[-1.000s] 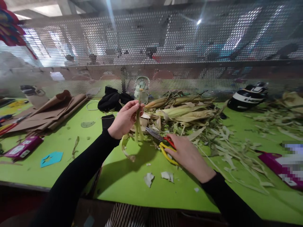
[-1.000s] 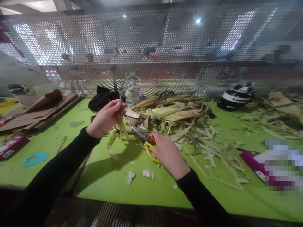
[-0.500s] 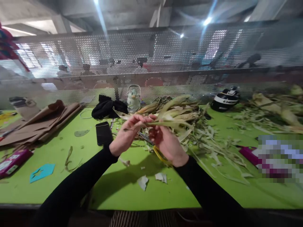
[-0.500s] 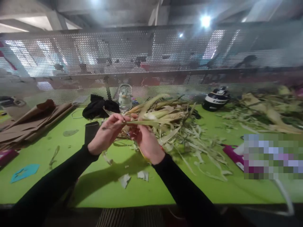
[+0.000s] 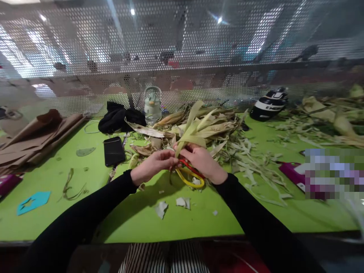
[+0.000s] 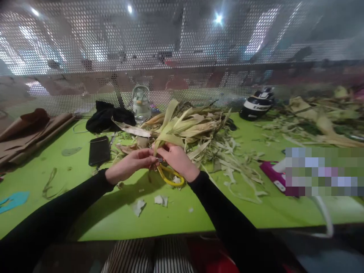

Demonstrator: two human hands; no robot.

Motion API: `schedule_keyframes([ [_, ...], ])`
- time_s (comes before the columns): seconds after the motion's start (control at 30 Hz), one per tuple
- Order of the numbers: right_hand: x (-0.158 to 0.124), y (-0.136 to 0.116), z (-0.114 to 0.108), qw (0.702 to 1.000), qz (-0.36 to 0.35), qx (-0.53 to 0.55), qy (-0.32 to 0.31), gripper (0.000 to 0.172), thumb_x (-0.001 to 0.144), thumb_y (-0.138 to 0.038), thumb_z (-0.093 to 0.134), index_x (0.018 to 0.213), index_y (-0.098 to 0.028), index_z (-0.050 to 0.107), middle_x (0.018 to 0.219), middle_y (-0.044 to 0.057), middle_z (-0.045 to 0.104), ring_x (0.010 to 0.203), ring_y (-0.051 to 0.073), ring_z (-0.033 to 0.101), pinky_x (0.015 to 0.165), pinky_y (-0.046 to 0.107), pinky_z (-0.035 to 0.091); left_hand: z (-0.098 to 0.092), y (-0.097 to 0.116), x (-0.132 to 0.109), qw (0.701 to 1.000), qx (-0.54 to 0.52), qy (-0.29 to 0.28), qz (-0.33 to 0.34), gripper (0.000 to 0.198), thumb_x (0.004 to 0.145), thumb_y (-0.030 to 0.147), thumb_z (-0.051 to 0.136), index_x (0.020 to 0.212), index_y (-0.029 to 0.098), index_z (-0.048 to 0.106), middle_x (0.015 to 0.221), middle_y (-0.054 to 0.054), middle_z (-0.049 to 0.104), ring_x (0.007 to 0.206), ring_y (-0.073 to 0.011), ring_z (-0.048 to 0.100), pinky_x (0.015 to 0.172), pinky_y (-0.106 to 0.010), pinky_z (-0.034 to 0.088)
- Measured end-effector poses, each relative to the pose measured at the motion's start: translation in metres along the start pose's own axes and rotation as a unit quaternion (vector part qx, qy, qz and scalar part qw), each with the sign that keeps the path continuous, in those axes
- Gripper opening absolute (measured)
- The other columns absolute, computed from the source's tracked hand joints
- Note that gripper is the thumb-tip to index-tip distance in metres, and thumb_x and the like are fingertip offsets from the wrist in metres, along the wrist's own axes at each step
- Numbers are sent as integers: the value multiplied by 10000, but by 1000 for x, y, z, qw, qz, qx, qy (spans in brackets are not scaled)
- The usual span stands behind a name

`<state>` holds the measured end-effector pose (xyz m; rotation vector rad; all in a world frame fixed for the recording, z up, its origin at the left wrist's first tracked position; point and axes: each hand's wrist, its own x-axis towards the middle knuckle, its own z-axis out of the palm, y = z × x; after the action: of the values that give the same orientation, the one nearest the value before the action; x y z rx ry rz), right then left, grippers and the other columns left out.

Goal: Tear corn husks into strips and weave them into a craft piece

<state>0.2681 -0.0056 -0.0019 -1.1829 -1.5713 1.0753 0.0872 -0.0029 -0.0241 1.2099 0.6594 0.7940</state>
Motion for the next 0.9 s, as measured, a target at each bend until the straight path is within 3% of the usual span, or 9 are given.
schedule_keyframes([
  [0.17,0,7,5,1000,-4,26,-12,209,843,-430,650,849,-224,613,729,-22,618,652,150,574,654,306,501,-1,-9,4,997,-73,28,-24,276,767,370,814,862,147,682,853,-56,721,787,-118,669,791,-248,528],
  [0.47,1,17,-1,998,21,27,-61,273,808,-456,717,814,-215,588,733,-27,618,566,124,555,593,294,489,8,-16,1,987,-116,43,-97,118,895,235,680,880,143,607,880,-54,734,754,-109,691,785,-253,537],
  [0.67,3,25,-1,996,26,64,-50,309,814,-508,712,825,-216,613,652,-35,581,551,127,528,550,280,471,9,-13,2,985,-153,19,-79,149,957,281,592,940,134,605,831,-53,712,661,-95,666,705,-238,543],
  [0.9,-1,16,6,996,19,79,-37,295,814,-478,717,918,-226,605,729,-39,607,592,118,558,582,274,505,9,-10,2,985,-157,59,-45,71,938,198,596,905,135,590,798,-32,680,633,-87,638,702,-244,536],
])
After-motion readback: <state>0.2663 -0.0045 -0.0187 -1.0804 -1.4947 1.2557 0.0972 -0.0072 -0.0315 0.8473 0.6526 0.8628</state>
